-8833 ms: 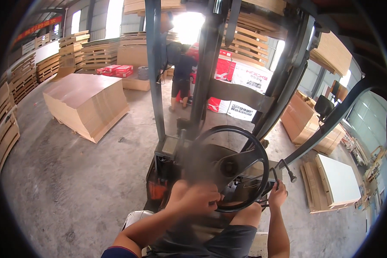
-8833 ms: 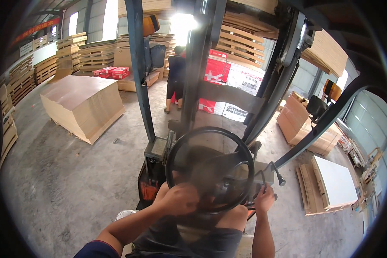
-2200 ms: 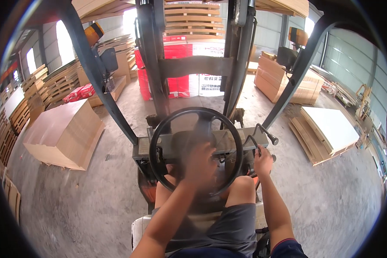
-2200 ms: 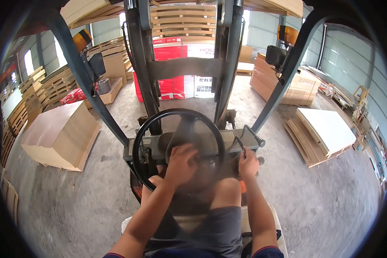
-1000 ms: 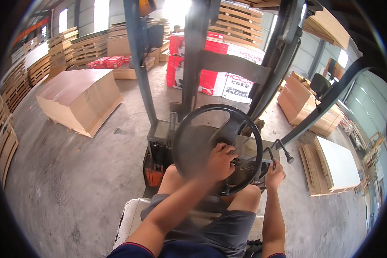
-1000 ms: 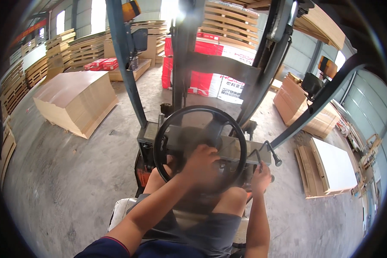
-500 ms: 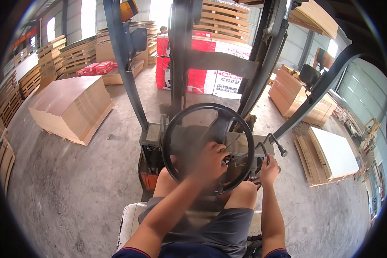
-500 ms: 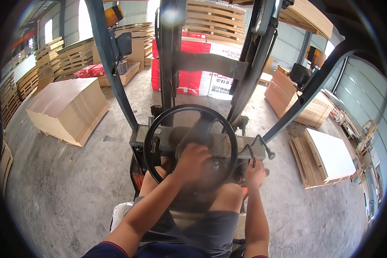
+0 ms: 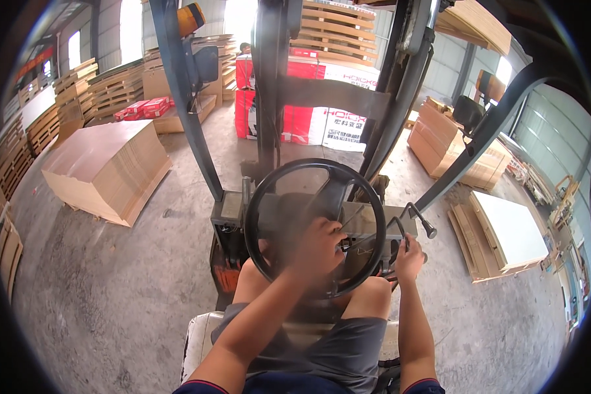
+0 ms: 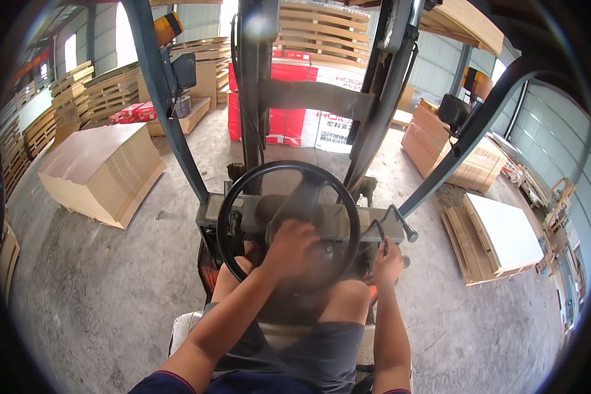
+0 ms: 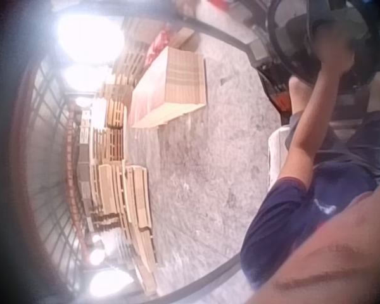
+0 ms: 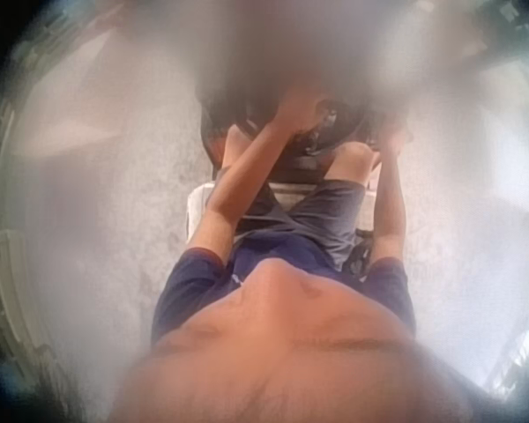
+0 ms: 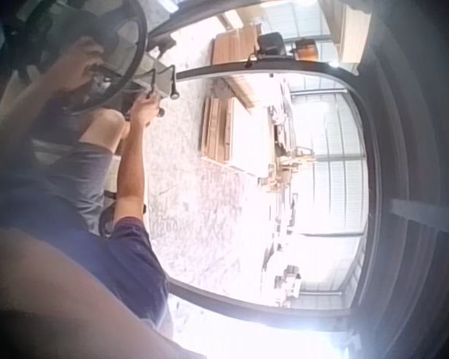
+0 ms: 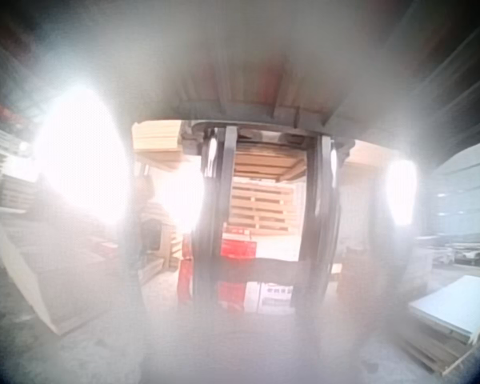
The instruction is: The person operates a forklift by manipulating the steering wheel and levers to lift and transport stacks of wood through a warehouse.
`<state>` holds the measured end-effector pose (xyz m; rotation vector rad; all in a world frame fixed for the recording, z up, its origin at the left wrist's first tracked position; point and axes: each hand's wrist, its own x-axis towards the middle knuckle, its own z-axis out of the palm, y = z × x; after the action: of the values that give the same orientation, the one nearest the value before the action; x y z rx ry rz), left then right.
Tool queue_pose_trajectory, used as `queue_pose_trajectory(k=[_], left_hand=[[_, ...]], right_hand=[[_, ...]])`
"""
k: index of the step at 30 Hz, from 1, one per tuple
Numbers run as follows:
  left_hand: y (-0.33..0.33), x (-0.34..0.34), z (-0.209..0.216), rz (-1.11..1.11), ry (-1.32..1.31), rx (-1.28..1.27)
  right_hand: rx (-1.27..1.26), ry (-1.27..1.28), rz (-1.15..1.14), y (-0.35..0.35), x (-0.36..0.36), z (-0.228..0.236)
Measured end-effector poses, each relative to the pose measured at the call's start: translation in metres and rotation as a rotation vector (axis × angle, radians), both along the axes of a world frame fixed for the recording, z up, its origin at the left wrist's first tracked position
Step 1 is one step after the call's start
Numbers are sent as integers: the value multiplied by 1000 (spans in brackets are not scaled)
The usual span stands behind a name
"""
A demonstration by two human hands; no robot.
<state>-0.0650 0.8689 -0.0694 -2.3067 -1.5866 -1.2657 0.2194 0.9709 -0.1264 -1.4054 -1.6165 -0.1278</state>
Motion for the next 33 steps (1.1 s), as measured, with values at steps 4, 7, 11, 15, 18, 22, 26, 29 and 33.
queue_pose_trajectory(k=[4, 7, 11, 15, 18, 22, 26, 29, 33], left_hand=[[0, 0, -2, 4, -13, 13], [0, 0, -2, 6, -15, 17], [-1, 0, -2, 9, -25, 21], [-2, 0, -1, -3, -33, 21], [-3, 0, -1, 5, -30, 24], [-3, -1, -1, -9, -40, 17], [-3, 0, 0, 4, -36, -14], [-3, 2, -1, 17, -39, -16], [0, 0, -4, 9, -39, -16]], right_hand=[[28, -10, 3, 1, 1, -2], [12, -4, 7, -1, 0, 0], [17, -19, -8, 1, 0, -2], [41, -16, 3, 2, 3, -6], [31, -25, -5, 1, 0, -2], [24, -12, -2, 0, 1, -3], [21, -7, -2, 0, 1, -4], [23, -12, -7, -1, 1, -4], [8, 9, 5, 1, 2, -7]])
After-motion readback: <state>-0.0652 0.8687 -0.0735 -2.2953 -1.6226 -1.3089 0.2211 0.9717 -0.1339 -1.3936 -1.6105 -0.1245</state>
